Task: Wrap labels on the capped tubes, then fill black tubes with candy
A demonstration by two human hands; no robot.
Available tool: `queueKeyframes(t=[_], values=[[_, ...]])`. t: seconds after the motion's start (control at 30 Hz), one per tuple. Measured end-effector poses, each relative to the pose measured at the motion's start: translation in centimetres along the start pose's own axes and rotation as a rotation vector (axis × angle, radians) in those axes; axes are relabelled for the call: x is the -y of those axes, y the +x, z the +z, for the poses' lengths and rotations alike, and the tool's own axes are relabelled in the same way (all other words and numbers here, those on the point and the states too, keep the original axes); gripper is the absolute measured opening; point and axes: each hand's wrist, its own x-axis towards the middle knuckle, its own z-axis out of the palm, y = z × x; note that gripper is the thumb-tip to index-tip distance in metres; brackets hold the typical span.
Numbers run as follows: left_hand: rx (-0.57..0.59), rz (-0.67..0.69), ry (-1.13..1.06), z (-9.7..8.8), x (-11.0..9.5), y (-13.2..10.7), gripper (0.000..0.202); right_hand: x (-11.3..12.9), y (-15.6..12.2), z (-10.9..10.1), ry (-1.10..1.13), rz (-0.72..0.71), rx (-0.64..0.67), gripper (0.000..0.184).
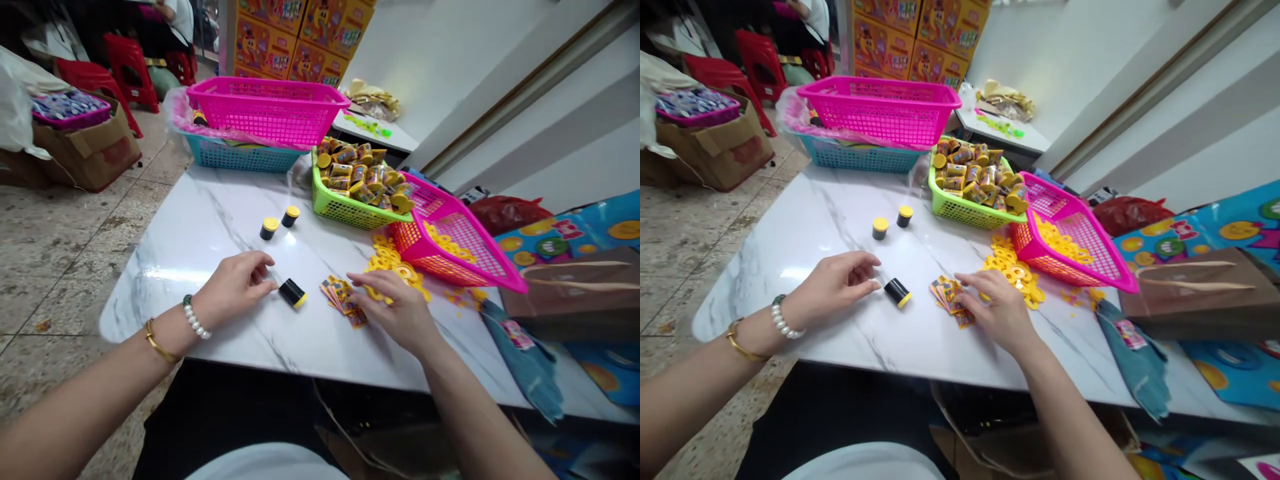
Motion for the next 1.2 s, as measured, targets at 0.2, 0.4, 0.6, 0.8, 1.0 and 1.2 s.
queueKeyframes(t=[0.2,0.4,0.6,0.8,1.0,1.2], values=[[-0.030,0.049,0.005,-0.6,0.5,0.3,0.025,-1.1,-2.8,2.9,0.067,0.131,-0.127,0.009],[-0.318,-0.017,-0.117,0.3,-2.5,-2.2,0.020,1.9,-2.1,2.3,0.097,0.035,-0.369,0.011],[-0.148,-0.123,-0.404,5.7,-6.6,-5.6,0.023,7.6,-3.1,3.0,0.138,-0.205,-0.454,0.032],[-0.202,-0.145,-0.484,5.6,-5.5,-4.7,0.019,9.5,-2.6,5.1,0.512,0.072,-0.393,0.038],[-0.263,-0.165,-0.363,5.0,-4.7,-5.8,0.024,9.8,-3.4,6.4,0.713,0.394,-0.274,0.034],[-0.333,-0.084,-0.221,5.3,-4.6,-6.7,0.021,9.0,-4.2,6.4,0.021,0.067,-0.258,0.023]])
